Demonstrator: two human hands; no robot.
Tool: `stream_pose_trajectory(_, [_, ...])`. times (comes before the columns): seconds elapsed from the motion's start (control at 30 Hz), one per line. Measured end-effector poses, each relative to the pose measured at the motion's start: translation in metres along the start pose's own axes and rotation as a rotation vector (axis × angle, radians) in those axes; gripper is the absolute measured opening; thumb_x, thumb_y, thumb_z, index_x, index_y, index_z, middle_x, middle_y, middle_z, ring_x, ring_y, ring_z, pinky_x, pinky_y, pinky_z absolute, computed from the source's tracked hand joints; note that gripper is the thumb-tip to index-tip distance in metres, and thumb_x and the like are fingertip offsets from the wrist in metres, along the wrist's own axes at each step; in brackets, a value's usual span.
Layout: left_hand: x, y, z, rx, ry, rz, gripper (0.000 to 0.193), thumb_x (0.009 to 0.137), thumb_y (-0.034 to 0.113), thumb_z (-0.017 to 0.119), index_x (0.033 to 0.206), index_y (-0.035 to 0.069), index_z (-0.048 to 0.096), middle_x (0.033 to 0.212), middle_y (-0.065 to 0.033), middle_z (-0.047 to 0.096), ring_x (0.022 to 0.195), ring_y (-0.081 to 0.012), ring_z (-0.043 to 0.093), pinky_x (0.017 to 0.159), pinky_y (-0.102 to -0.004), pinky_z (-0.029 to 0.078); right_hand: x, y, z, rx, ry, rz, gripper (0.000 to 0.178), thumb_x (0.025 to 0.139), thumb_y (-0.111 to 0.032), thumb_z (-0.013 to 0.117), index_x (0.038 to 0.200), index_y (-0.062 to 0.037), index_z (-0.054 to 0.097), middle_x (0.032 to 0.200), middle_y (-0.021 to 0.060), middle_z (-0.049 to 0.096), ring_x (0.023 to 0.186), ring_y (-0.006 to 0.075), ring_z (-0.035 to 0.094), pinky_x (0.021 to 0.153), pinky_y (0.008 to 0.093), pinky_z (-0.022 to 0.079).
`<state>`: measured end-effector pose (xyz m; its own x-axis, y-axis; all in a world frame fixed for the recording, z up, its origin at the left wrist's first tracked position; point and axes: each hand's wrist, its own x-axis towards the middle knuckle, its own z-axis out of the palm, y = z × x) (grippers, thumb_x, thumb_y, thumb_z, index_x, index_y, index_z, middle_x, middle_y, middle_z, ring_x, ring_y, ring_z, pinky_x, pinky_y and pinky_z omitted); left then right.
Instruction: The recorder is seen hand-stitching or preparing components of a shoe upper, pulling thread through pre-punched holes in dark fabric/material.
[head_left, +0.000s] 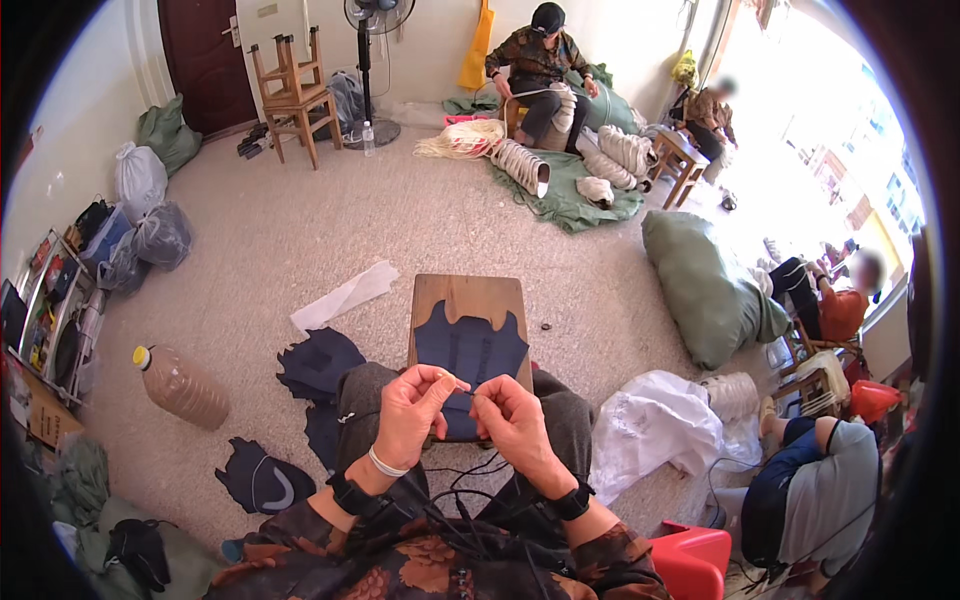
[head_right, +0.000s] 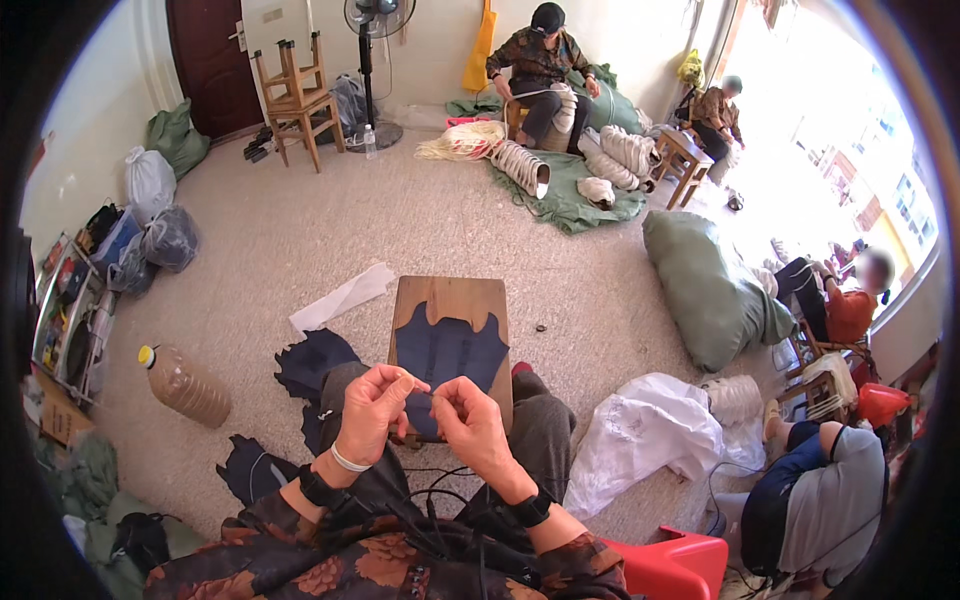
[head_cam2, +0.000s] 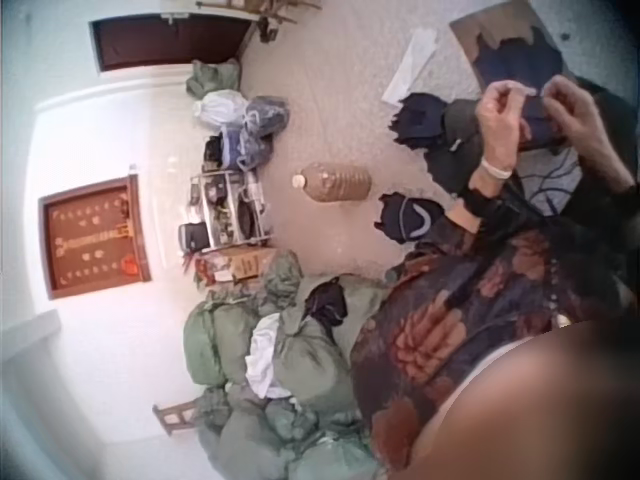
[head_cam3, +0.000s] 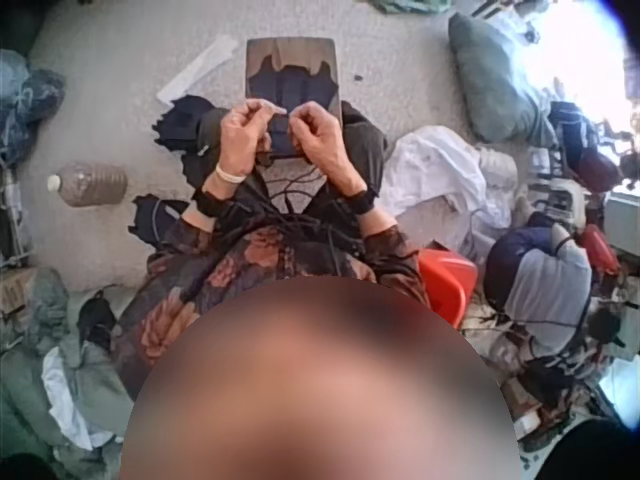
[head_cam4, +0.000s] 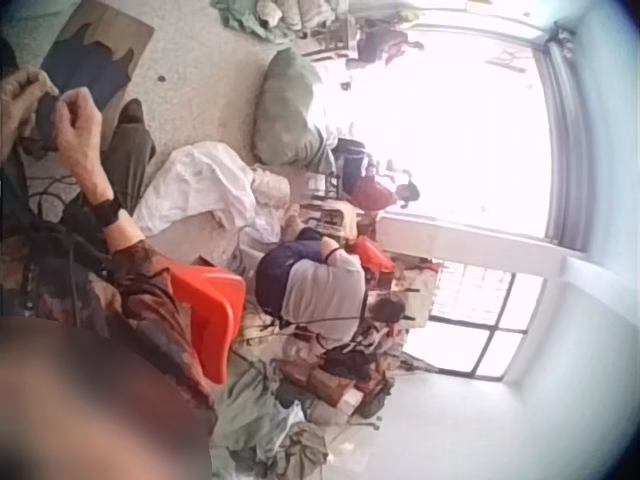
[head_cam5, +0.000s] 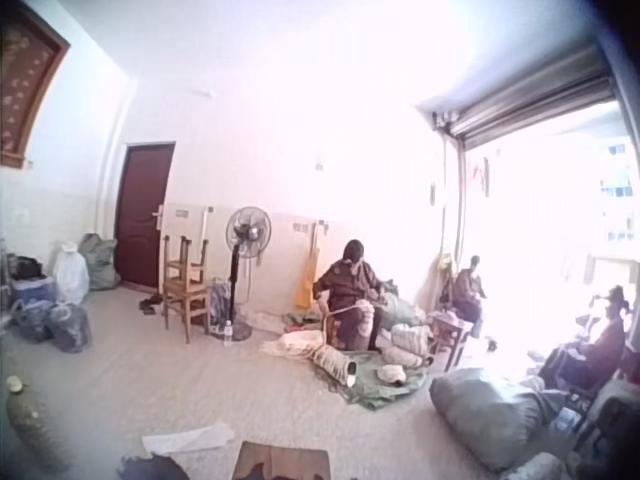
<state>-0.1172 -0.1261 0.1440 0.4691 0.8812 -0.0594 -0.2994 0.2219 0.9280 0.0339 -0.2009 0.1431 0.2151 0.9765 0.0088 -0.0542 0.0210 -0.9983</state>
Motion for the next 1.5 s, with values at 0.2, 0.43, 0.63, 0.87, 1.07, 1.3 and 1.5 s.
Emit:
stream_pose_trajectory(0.2, [0.001,-0.002,0.003,-0.071,-0.032,-0.038,0.019,0.098,0.019,0.062,0.100,0.001,0.059,0.096,-0.0118,0.071,0.059,-0.0066,0.058,0.044,-0.0197,0.046,0.001,0.004,-0.002,0.007,-0.028,0.002,0.008,0.097,-0.006,0.057,0.096,0.0010,0.057,0.086,0.0041,0.066,0.076,0.0073,0.063,0.069,0.0222,0.052])
stream_pose_trajectory(0.43, [0.002,-0.002,0.007,-0.116,-0.026,-0.027,0.020,0.098,0.021,0.062,0.100,0.002,0.059,0.091,-0.0096,0.069,0.051,-0.0023,0.046,0.043,-0.0204,0.045,0.007,0.005,0.000,0.045,-0.012,-0.053,0.009,0.099,-0.006,0.055,0.099,0.0021,0.058,0.091,0.0059,0.068,0.083,0.0096,0.066,0.074,0.0244,0.054])
stream_pose_trajectory(0.63, [0.003,-0.005,0.012,-0.094,-0.019,0.004,0.018,0.098,0.020,0.062,0.100,0.003,0.059,0.096,-0.0086,0.069,0.058,-0.0037,0.053,0.045,-0.0204,0.048,0.009,0.005,0.002,0.029,0.017,-0.111,0.010,0.100,-0.007,0.056,0.100,0.0029,0.058,0.093,0.0060,0.068,0.086,0.0103,0.066,0.075,0.0249,0.054])
stream_pose_trajectory(0.87, [0.011,0.000,0.008,-0.132,-0.042,0.031,0.018,0.099,0.021,0.060,0.100,0.003,0.058,0.099,-0.0104,0.069,0.058,-0.0061,0.056,0.045,-0.0205,0.048,0.012,0.005,0.000,0.124,0.014,-0.062,0.010,0.100,-0.006,0.054,0.103,0.0038,0.058,0.099,0.0099,0.069,0.088,0.0125,0.066,0.079,0.0267,0.055])
stream_pose_trajectory(1.07, [0.010,-0.006,0.009,-0.063,-0.044,0.003,0.017,0.100,0.021,0.059,0.101,0.004,0.057,0.099,-0.0123,0.070,0.055,-0.0042,0.052,0.044,-0.0203,0.048,0.012,0.006,0.000,0.113,0.019,-0.057,0.010,0.101,-0.005,0.052,0.102,0.0045,0.056,0.103,0.0129,0.069,0.088,0.0136,0.066,0.079,0.0271,0.056])
stream_pose_trajectory(1.3, [0.005,-0.001,0.014,-0.157,-0.028,0.052,0.017,0.100,0.020,0.059,0.100,0.003,0.057,0.100,-0.0114,0.070,0.057,-0.0059,0.055,0.045,-0.0201,0.049,0.012,0.004,0.009,0.092,0.086,-0.130,0.008,0.100,-0.004,0.054,0.099,0.0041,0.056,0.098,0.0108,0.069,0.087,0.0136,0.067,0.078,0.0261,0.056])
stream_pose_trajectory(1.5, [0.011,-0.004,0.014,-0.105,0.038,0.041,0.014,0.099,0.015,0.058,0.102,0.001,0.060,0.102,-0.0107,0.070,0.073,-0.0087,0.062,0.047,-0.0219,0.049,0.019,0.008,0.011,-0.002,0.154,-0.194,0.009,0.098,-0.006,0.058,0.095,0.0025,0.058,0.091,0.0067,0.068,0.080,0.0103,0.067,0.071,0.0232,0.054])
